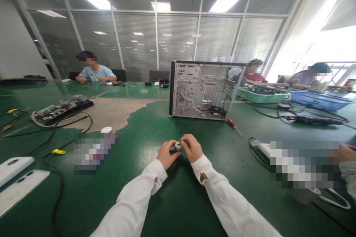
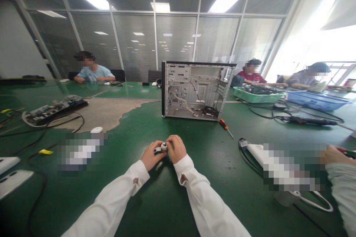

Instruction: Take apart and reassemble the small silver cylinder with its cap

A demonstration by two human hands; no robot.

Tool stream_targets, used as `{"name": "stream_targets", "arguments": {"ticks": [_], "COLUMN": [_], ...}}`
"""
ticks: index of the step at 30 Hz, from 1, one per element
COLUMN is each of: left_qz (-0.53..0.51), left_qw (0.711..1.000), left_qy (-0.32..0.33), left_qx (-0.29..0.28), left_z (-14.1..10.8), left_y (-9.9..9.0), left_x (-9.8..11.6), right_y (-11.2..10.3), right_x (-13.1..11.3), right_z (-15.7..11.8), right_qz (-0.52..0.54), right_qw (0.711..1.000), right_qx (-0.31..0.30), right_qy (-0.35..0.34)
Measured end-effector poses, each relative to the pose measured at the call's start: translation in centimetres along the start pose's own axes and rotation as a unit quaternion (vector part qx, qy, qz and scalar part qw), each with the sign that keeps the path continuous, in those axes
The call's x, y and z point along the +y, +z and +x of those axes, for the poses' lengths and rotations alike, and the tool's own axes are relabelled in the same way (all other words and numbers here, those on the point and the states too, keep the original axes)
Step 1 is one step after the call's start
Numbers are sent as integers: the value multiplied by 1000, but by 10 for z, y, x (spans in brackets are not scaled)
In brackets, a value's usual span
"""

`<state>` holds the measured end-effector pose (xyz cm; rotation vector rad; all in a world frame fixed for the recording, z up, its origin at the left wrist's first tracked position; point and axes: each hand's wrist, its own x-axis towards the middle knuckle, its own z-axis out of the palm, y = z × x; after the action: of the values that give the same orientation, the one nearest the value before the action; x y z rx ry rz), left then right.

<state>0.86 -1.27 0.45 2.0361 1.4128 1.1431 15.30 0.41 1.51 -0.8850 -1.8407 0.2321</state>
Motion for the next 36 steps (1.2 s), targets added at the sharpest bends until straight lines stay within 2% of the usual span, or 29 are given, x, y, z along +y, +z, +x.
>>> {"name": "stream_targets", "arguments": {"ticks": [4, 10, 13, 17, 27, 36], "left_qz": [-9, -7, -4, -3, -35, -64], "left_qw": [1000, 998, 997, 996, 994, 992], "left_qy": [-20, -54, -66, -70, -97, -101], "left_qx": [4, 34, 46, 47, 40, 34], "left_z": [1, 5, 6, 7, 10, 10], "left_y": [0, -2, -2, -1, 0, 0], "left_x": [-2, -9, -11, -14, -26, -26], "right_y": [-6, -4, 0, 2, -12, -9], "right_x": [14, 55, 62, 64, 94, 87], "right_z": [2, -7, -11, -13, -14, -21], "right_qz": [-23, -124, -146, -146, -133, -147], "right_qw": [999, 984, 973, 965, 972, 975], "right_qx": [12, -106, -156, -191, -165, -139], "right_qy": [33, 67, 88, 100, 97, 95]}}
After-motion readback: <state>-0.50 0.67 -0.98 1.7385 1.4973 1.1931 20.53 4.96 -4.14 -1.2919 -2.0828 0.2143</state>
